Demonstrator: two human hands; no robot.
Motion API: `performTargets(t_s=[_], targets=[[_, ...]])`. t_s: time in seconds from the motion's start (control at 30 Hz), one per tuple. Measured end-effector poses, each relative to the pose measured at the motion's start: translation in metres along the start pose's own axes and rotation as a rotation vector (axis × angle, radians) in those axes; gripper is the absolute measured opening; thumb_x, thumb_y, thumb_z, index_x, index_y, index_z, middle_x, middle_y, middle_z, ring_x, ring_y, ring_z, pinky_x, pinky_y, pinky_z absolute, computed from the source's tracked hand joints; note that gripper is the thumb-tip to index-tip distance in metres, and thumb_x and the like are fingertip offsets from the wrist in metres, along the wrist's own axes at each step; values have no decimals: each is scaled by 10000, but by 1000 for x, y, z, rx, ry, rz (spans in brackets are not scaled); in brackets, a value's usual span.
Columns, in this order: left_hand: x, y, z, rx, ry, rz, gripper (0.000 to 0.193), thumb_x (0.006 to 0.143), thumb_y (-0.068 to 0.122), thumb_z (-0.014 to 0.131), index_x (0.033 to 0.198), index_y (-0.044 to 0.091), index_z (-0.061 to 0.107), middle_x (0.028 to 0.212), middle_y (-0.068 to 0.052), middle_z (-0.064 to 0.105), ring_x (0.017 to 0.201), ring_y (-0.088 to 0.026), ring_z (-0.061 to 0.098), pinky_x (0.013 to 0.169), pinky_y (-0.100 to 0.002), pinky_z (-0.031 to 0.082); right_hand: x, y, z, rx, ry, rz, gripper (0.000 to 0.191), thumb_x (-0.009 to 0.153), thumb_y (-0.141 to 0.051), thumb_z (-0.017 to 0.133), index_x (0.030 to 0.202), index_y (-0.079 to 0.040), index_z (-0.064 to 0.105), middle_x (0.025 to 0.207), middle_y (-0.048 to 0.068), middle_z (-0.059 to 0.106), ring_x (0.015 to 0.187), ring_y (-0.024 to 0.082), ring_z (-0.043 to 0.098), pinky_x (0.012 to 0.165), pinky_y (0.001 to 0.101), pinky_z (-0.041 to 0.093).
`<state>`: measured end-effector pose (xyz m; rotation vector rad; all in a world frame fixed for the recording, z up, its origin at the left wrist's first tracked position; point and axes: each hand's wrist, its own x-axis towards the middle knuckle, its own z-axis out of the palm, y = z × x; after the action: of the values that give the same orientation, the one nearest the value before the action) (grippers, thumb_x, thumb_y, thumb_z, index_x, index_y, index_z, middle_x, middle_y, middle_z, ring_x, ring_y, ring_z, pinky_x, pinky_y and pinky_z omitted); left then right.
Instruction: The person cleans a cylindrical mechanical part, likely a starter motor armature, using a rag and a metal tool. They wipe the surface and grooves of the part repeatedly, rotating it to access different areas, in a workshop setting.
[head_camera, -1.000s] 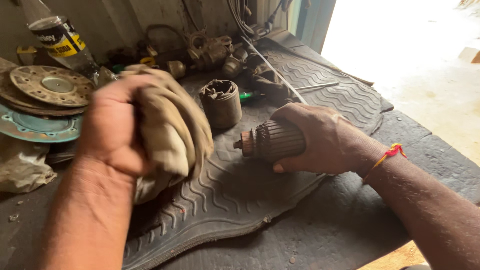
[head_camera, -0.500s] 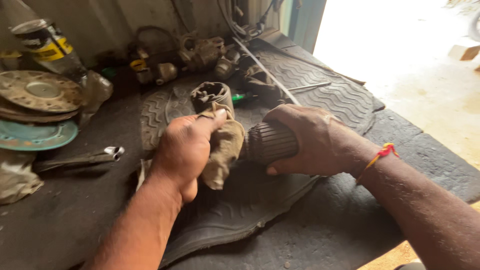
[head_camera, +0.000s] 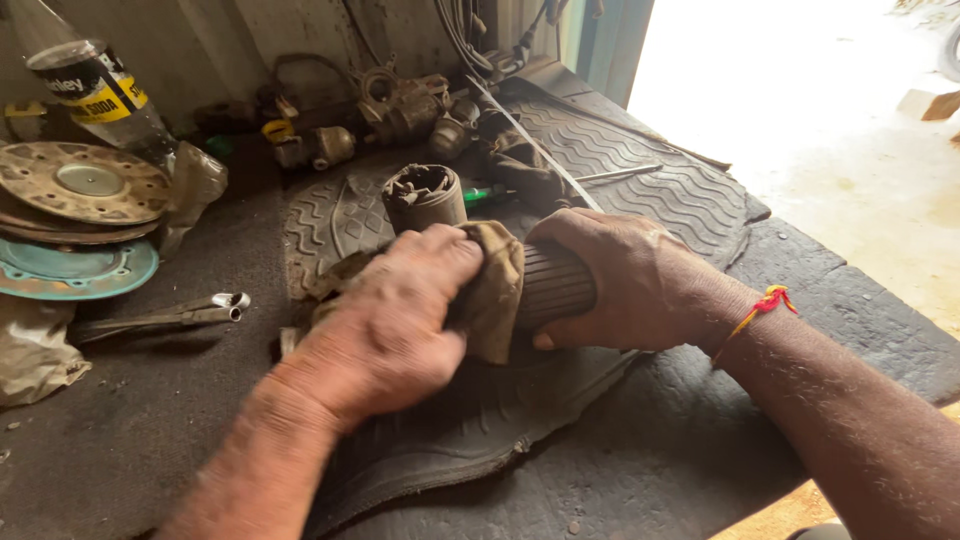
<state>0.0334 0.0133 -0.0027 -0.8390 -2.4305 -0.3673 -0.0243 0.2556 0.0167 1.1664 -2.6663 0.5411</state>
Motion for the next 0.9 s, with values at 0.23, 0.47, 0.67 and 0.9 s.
performTargets(t_s=[0.23, 0.47, 0.67, 0.9], targets=[[29, 23, 3, 92, -371, -303, 434, 801, 47, 603, 1231, 10, 558, 1162, -180, 635, 1135, -363, 602, 993, -462, 476, 2, -4, 2, 14, -6, 47, 872, 547, -414, 934, 1294, -123, 590, 1132, 129, 703, 1090, 329, 680, 919, 453, 535], [38, 24, -12, 18, -475, -519, 375, 772, 35, 611, 1147, 39, 619, 1170, -188, 681, 1175, -365, 621, 1015, -460, 489, 1, -7, 1, -2, -25, 101, 884, 570, -449, 956, 1308, -138, 582, 1172, 131, 696, 1094, 335, 672, 929, 454, 527], [38, 22, -11, 8, -528, -549, 381, 750, 40, 624, 1131, 24, 623, 1141, -201, 696, 1154, -348, 642, 1012, -441, 499, 1, -6, 1, 2, -32, 87, 901, 552, -446, 946, 1317, -137, 585, 1160, 130, 697, 1096, 335, 672, 925, 451, 529], [15, 2, -13, -573, -384, -491, 420, 819, 231, 673, 1227, 132, 684, 1068, -61, 797, 1020, -201, 721, 930, -369, 553, -1, -2, -2, 23, -21, 47, 900, 564, -453, 932, 1319, -109, 582, 1157, 140, 694, 1105, 337, 671, 930, 451, 526]])
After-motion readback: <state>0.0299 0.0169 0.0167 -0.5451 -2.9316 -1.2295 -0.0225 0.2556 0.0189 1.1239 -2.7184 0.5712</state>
